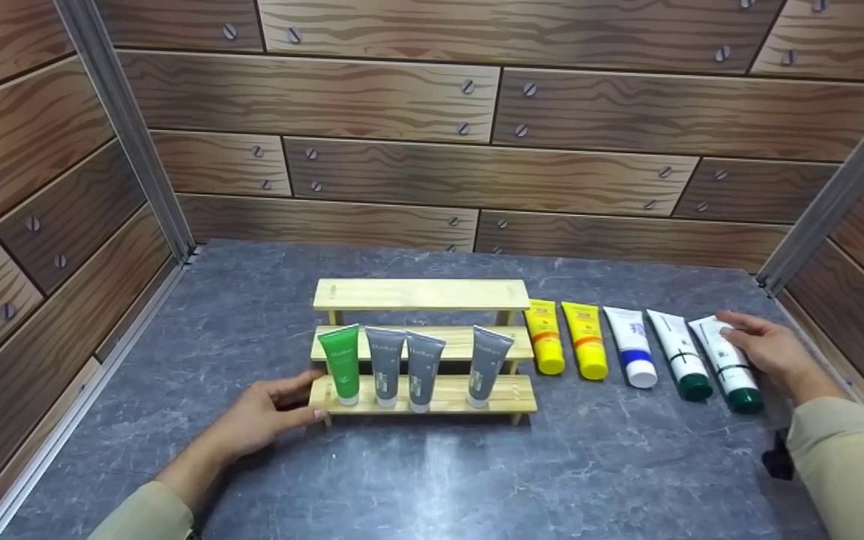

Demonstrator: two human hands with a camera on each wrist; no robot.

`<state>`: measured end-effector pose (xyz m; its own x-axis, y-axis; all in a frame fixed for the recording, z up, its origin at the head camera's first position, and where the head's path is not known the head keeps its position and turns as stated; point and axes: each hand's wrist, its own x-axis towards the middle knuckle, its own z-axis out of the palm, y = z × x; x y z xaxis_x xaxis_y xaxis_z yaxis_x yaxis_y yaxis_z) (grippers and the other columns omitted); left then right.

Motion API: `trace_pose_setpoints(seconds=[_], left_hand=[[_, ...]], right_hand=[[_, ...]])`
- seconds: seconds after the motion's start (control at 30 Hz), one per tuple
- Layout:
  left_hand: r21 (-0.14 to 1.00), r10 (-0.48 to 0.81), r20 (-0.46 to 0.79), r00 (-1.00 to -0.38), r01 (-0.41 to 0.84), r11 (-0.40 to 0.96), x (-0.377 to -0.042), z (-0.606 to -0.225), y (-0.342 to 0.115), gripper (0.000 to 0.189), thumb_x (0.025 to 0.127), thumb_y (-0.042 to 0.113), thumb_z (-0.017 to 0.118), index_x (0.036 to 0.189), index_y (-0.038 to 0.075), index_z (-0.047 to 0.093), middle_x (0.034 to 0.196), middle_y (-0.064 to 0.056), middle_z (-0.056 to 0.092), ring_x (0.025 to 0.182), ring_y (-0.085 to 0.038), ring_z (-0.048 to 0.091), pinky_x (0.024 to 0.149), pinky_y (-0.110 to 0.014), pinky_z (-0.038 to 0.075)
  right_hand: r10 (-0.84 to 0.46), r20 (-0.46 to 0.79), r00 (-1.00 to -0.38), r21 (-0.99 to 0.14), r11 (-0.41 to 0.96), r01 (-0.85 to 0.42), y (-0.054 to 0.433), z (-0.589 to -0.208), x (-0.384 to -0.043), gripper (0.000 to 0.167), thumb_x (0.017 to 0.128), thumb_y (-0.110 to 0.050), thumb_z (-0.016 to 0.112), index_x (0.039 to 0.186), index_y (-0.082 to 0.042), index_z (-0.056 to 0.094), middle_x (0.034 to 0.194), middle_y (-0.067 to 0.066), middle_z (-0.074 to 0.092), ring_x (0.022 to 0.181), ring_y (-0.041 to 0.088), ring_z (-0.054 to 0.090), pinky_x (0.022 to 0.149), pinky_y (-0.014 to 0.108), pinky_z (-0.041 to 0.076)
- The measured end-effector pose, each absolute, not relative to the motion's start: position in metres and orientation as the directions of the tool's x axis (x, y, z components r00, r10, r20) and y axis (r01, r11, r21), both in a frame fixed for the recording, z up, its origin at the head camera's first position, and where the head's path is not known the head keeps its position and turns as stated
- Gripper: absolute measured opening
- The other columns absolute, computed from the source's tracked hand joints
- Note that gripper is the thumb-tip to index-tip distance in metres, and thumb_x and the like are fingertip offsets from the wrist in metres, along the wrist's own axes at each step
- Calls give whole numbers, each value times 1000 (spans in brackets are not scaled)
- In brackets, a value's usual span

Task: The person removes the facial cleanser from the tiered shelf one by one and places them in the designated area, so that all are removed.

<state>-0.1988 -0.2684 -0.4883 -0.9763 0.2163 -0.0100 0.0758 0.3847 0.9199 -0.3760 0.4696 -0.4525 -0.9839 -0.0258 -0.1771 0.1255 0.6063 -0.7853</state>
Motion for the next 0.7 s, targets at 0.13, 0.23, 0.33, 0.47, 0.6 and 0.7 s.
trace_pose_setpoints(seconds=[0.13,0.23,0.33,0.47,0.6,0.7], left_hand=[[920,218,-6,-976,80,383,-198,-488,-268,71,94,27,84,153,1,52,155,-27,49,142,-39,51,120,-51,37],[922,218,-5,-976,80,380,-198,-489,-267,71,94,26,84,153,1,53,155,-27,49,140,-39,54,117,-47,42],[921,222,-1,-975,86,379,-198,-489,-267,71,94,25,84,152,0,53,154,-28,49,139,-40,55,114,-44,47],[918,222,-2,-975,86,387,-198,-490,-267,72,93,26,84,153,0,52,154,-28,49,140,-40,54,116,-48,43],[915,215,-1,-977,85,395,-198,-489,-268,73,93,27,85,153,2,53,155,-26,49,142,-40,51,120,-52,36],[919,219,-1,-976,85,385,-198,-489,-269,72,94,26,84,153,1,52,155,-26,50,142,-39,52,119,-52,37]], right_hand=[[-25,-177,-984,-791,598,127,469,-455,-376,68,114,-36,47,164,4,26,164,39,24,93,-13,50,79,13,51],[-27,-175,-984,-795,593,126,470,-456,-376,68,114,-37,48,164,5,26,163,40,25,92,-13,51,79,14,52],[-12,-181,-983,-795,590,139,471,-458,-376,69,114,-38,47,164,5,26,164,40,25,90,-14,51,78,14,52],[1,-189,-982,-806,570,156,471,-459,-378,71,113,-40,49,164,3,25,163,39,25,90,-11,54,78,16,53],[3,-191,-982,-823,545,162,470,-458,-380,71,113,-39,50,165,2,26,156,38,36,89,-4,60,78,22,57],[-2,-183,-983,-825,545,153,468,-459,-382,69,113,-38,50,165,1,27,151,34,41,88,0,62,78,25,58]])
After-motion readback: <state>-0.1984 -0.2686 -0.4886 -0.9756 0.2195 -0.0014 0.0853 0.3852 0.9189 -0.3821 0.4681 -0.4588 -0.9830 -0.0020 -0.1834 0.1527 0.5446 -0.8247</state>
